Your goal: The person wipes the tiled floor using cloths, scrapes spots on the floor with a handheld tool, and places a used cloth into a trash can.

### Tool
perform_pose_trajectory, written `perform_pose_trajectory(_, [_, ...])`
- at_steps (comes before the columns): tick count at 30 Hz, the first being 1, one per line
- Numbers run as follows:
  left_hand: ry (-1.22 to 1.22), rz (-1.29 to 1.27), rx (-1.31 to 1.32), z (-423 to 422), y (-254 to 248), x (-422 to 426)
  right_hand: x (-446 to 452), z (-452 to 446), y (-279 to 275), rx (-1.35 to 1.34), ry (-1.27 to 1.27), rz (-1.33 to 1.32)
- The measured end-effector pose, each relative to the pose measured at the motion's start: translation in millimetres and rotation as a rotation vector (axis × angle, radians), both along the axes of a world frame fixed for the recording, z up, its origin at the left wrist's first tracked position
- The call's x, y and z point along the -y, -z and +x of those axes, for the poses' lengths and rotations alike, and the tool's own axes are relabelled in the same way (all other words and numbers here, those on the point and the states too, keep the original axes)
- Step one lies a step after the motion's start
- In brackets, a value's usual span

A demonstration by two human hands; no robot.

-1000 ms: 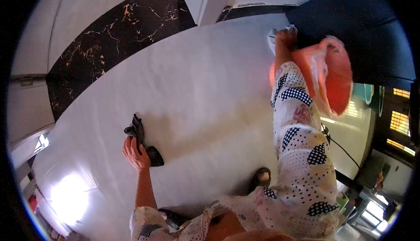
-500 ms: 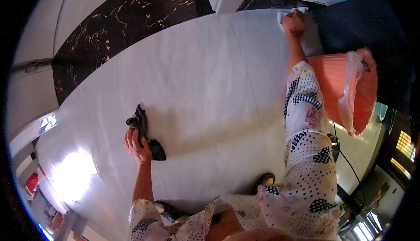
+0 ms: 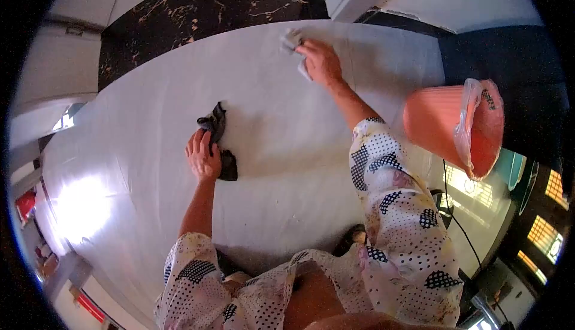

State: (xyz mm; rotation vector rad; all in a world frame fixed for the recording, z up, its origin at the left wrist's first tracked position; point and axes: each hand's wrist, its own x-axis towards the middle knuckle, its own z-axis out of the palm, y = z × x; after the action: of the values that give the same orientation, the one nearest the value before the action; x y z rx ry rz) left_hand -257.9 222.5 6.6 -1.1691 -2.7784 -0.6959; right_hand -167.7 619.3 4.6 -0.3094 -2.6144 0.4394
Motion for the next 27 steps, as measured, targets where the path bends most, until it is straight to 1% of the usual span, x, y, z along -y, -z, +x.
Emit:
perform_pose_trajectory(3, [0.006, -0.009, 0.006, -3, 9, 3, 69, 13, 7, 0.168, -0.193, -0.047])
perform_pose_trajectory(5, [-0.009, -0.018, 0.020, -2, 8, 1, 129, 41, -17, 0.395, -0.254, -0.331])
perform_pose_trajectory(7, [-0.011, -0.024, 0.033, -3, 9, 1, 170, 89, 27, 0.203, -0.311, -0.265])
perform_pose_trajectory(10, [0.002, 0.019, 0.033, -3, 3, -1, 159, 105, -11, 0.322, -0.488, -0.787])
perform_pose_trajectory(11, [0.006, 0.029, 0.044, -2, 3, 0, 145, 103, -21, 0.391, -0.134, -1.026])
perform_pose_trajectory(12, [0.007, 0.043, 0.058, -1, 4, -1, 105, 73, -40, 0.255, -0.057, -0.829])
perform_pose_trajectory(14, [0.013, 0.066, 0.061, 1, 8, 0, 25, 11, -78, 0.029, 0.196, -0.404])
perform_pose_trajectory(15, [0.015, 0.080, 0.051, -1, 8, -2, -3, -16, -81, -0.077, 0.148, -0.246])
perform_pose_trajectory(16, [0.015, 0.068, 0.052, -2, 7, -4, -45, -37, -62, -0.078, 0.066, -0.054])
perform_pose_trajectory(17, [0.014, 0.050, 0.056, -3, 7, -4, -79, -57, -39, -0.046, 0.065, 0.141])
perform_pose_trajectory(18, [0.013, 0.025, 0.068, -1, 8, -1, -94, -79, -17, -0.034, 0.092, 0.214])
perform_pose_trajectory(19, [0.019, 0.041, 0.063, 2, 8, 2, -94, -85, 5, -0.011, 0.120, 0.282])
perform_pose_trajectory(22, [0.025, 0.080, 0.041, 0, 14, -3, -58, -81, 13, 0.040, 0.271, 0.391])
perform_pose_trajectory(25, [0.029, 0.056, 0.030, 0, 19, -2, -58, -27, 13, 0.015, -0.041, 0.254])
perform_pose_trajectory(26, [0.023, 0.045, 0.025, 2, 20, -1, -44, -2, 13, 0.171, 0.055, 0.189])
perform_pose_trajectory(27, [0.022, 0.038, 0.015, 1, 19, -1, -30, 22, 12, 0.139, 0.013, 0.105])
